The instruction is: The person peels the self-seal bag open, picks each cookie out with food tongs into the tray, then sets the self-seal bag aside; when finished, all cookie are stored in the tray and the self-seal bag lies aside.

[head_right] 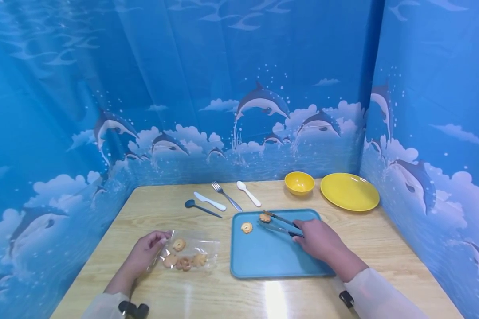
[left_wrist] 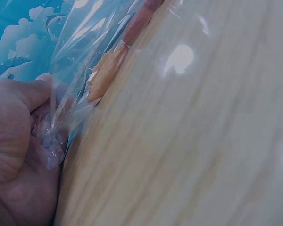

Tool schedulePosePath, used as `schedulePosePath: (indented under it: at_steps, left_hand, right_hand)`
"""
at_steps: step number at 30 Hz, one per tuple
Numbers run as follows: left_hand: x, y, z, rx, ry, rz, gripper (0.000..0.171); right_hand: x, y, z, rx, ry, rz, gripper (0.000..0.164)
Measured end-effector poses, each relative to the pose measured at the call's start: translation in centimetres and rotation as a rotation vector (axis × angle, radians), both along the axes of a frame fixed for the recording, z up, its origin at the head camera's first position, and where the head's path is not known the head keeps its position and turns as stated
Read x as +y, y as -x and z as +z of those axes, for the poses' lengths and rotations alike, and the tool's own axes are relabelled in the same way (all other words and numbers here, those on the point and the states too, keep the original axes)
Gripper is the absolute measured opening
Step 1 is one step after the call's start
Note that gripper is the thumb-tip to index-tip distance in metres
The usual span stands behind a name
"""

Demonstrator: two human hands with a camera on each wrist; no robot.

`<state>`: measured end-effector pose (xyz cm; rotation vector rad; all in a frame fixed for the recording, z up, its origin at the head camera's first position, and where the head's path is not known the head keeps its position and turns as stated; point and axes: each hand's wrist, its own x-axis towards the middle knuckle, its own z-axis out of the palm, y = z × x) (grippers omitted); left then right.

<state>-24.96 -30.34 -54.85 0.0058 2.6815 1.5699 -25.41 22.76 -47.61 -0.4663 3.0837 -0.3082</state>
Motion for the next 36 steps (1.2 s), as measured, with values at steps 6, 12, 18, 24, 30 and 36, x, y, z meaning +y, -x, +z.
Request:
schedulePosePath:
  at_steps: [6,12,18,24,30,36]
  left_hand:
    - [-0.1,0.0,0.0,0.008,0.005,-0.004,0.017]
    - [-0.1,-0.1,0.2,0.006,0.011,0.004,0.017]
    - [-0.1,0.0,0.2,-0.002,0.02,0.006,0.016]
    - [-0.2,0.0,0.2,0.008,0.019,0.004,0.016]
    - [-0.3,-0.1,0.2,0.008,0.028,0.007,0.02]
    - [-0.1,-0.2,0.2,0.007,0.036,-0.001,0.022]
  right_hand:
    - [0.1,0.1,-0.4,-0.001,-0.005,-0.011,0.05]
    - [0.5,-0.1,-0.6,0.009,0.012,-0.009,0.045]
    - [1.2,-0.6,-0.8,0.033,0.086,0.023,0.043]
    - [2.4,-1.2,-1.0,0.008,0.214,0.065,0.037]
    - [3.0,-1.6,-1.2,-0.081,0.263,0.066,0.032]
    - [3.1,-1.8,-1.3,-0.095,0.25,0.046,0.036]
